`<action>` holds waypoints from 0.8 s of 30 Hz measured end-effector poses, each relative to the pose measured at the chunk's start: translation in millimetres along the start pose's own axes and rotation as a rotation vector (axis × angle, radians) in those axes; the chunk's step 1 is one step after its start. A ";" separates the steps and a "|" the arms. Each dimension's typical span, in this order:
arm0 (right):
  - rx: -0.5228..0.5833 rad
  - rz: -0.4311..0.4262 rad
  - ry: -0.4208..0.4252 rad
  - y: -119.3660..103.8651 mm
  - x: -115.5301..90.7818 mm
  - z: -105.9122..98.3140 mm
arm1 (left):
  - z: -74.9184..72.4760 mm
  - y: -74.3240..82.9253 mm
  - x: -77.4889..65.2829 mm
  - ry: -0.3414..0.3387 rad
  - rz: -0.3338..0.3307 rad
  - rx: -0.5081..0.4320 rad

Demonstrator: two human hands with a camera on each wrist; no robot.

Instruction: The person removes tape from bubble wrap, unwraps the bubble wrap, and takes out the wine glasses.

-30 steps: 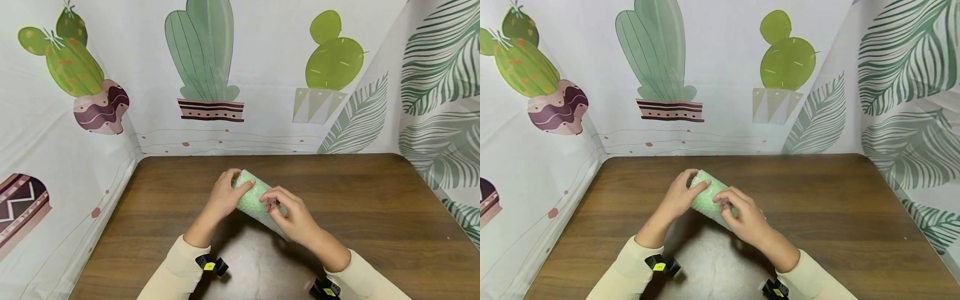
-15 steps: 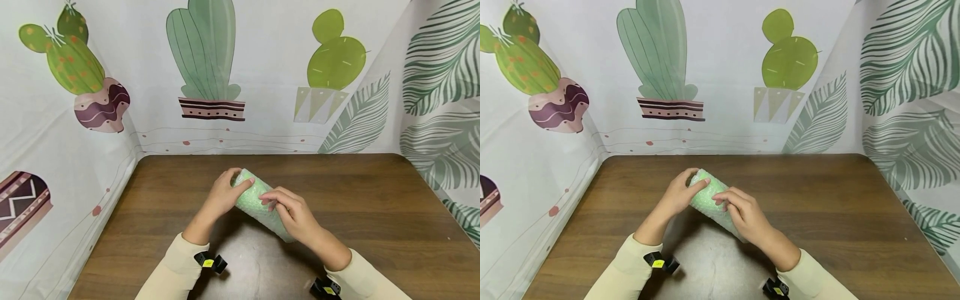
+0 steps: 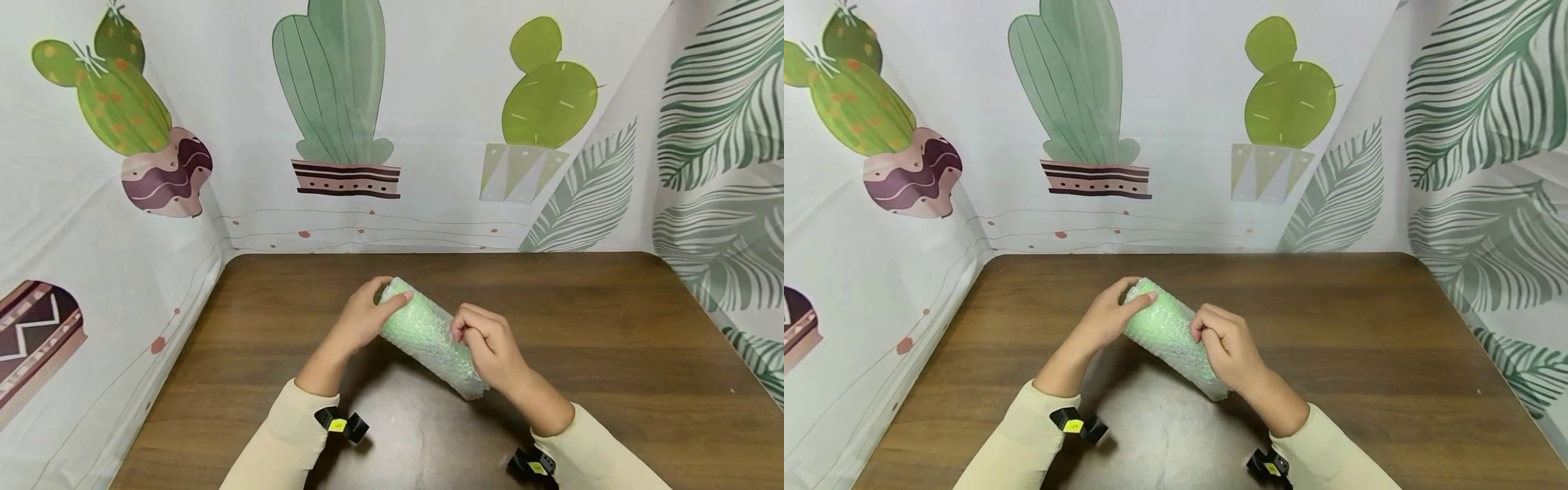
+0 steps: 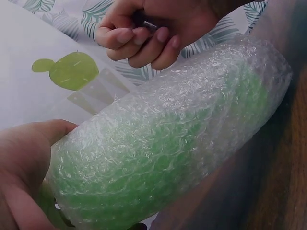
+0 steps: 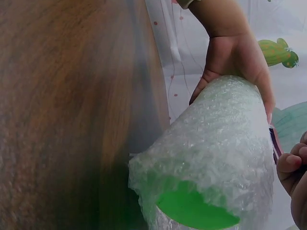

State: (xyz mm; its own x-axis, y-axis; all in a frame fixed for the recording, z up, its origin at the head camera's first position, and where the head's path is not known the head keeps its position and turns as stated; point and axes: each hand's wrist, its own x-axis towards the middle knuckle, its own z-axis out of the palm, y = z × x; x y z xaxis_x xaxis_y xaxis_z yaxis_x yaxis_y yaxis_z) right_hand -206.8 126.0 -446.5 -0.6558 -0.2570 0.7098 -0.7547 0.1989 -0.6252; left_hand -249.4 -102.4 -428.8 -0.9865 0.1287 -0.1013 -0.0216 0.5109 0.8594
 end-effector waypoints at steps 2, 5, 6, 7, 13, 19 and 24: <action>-0.014 0.028 -0.013 0.1 -0.4 -1.2 | 0.1 -1.6 0.8 -0.006 -0.001 -0.011; -0.031 0.045 -0.027 1.9 -1.0 -1.9 | -0.3 -2.9 2.1 -0.009 0.000 -0.022; -0.036 0.046 -0.029 2.7 -1.0 -2.0 | -0.5 -3.3 2.6 -0.011 0.000 -0.026; -0.040 0.045 -0.029 3.3 -1.0 -2.1 | -0.7 -3.4 2.9 -0.012 0.001 -0.029; -0.078 0.099 -0.020 3.1 -0.5 -2.1 | -1.0 -4.7 3.2 -0.023 -0.004 -0.046; -0.117 0.218 -0.043 0.1 2.7 -3.3 | -0.8 -5.6 4.0 -0.027 -0.002 -0.049; -0.126 0.172 -0.112 1.2 3.3 -4.4 | -0.7 -7.0 5.0 -0.037 -0.008 -0.053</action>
State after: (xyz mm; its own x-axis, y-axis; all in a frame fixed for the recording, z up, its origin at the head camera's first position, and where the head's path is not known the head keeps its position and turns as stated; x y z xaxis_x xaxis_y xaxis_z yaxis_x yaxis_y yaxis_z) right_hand -210.0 129.5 -443.4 -0.7739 -0.3110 0.5517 -0.6332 0.3630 -0.6835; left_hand -254.3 -105.9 -435.0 -0.9796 0.1566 -0.1257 -0.0387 0.4666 0.8836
